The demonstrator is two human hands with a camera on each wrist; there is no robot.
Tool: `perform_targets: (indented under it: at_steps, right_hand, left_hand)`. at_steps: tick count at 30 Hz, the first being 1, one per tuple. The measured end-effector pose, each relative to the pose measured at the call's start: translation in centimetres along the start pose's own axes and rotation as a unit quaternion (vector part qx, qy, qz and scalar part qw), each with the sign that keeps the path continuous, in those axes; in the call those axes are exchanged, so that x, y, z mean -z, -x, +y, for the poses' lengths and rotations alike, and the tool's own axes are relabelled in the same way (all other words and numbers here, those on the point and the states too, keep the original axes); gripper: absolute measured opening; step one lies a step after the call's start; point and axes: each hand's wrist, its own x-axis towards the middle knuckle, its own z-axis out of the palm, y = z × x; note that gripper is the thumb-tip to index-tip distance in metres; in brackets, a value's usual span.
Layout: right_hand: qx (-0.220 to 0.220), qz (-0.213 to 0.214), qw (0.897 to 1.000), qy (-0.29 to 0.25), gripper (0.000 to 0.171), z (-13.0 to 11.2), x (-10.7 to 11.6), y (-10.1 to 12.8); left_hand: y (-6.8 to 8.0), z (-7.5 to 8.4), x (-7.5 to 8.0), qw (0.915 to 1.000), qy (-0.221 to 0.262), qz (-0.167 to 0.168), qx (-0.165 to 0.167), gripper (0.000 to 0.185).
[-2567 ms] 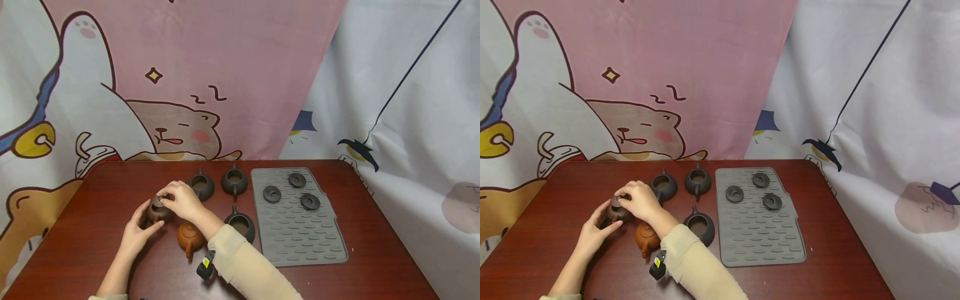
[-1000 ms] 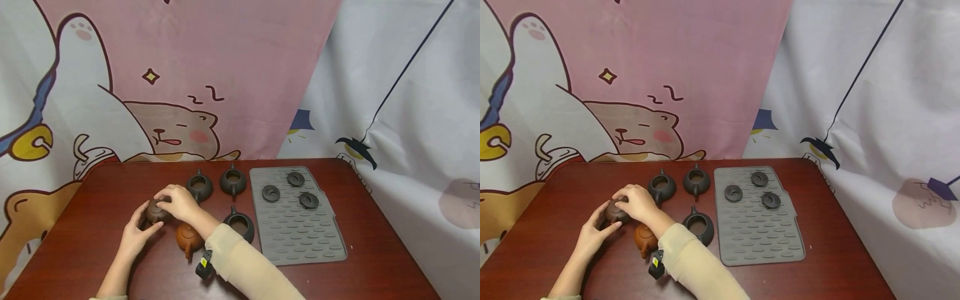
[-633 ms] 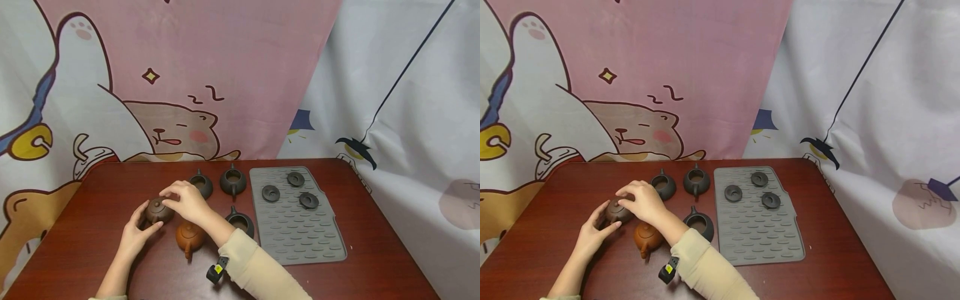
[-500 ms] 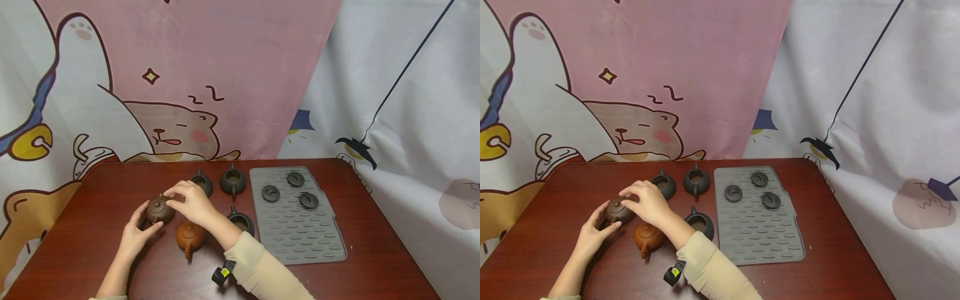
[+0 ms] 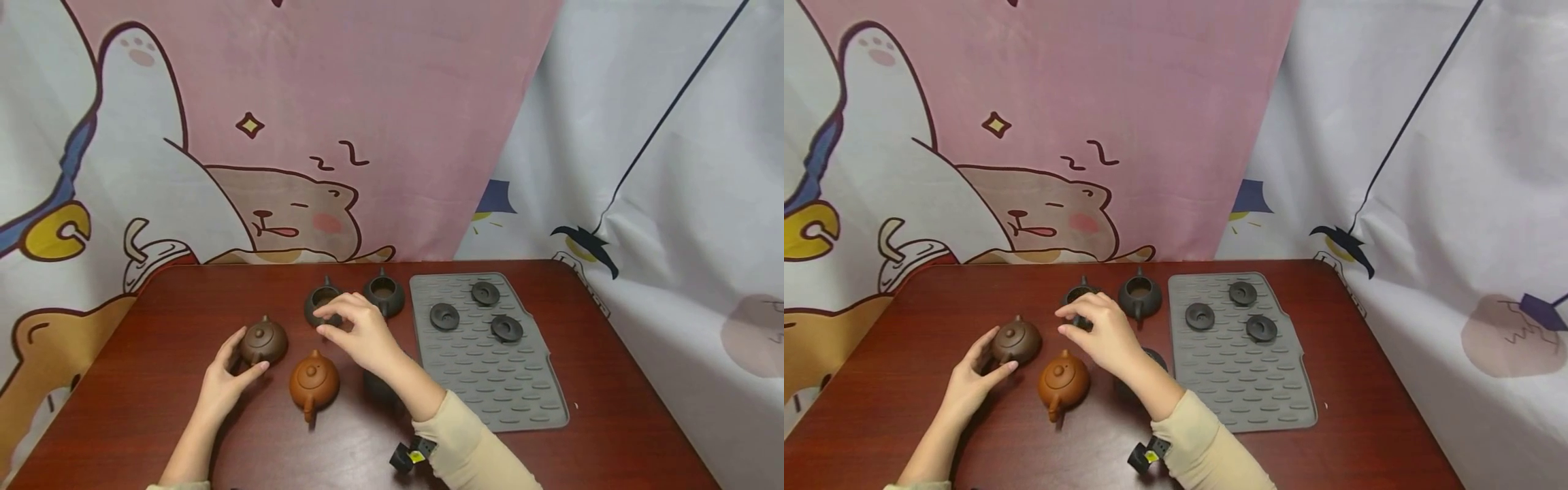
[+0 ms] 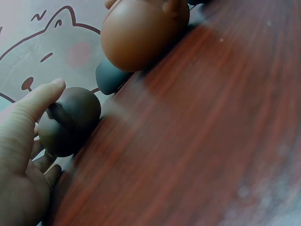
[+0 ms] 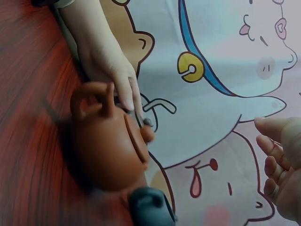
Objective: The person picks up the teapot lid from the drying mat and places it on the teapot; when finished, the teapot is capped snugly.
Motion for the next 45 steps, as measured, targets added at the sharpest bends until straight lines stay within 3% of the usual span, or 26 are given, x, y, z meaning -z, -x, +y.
perform_targets:
  at_steps: [9,23,27,33,36,45]
  right_hand:
    - [0.015,0.032,0.999,0.003,0.021,1.3,3.4,2.1]
    - [-0.026,0.044,0.997,0.062,0.027,4.6,8.6,6.0]
    - [-0.049,0.045,0.995,0.076,0.027,5.8,10.1,7.1]
    - [-0.091,0.036,0.99,0.104,0.028,7.6,12.1,8.6]
    - [-0.109,0.034,0.986,0.121,0.027,8.4,13.0,9.1]
    - [-0.147,0.001,0.977,0.155,0.029,11.2,14.6,9.7]
  left_hand:
    - [0.0,0.0,-0.1,1.0,-0.003,-0.001,0.003,0.084]
    - [0.0,0.9,0.0,0.9998,-0.004,0.016,-0.008,0.084]
    - [0.1,2.3,-0.1,0.9992,-0.005,0.032,-0.025,0.082]
    - [0.8,7.0,-0.3,0.9979,-0.006,0.039,-0.05,0.079]
    - [0.5,8.0,-0.4,0.9977,0.004,0.029,-0.061,0.079]
    - [-2.2,7.6,-1.6,0.9945,0.036,-0.031,-0.093,0.081]
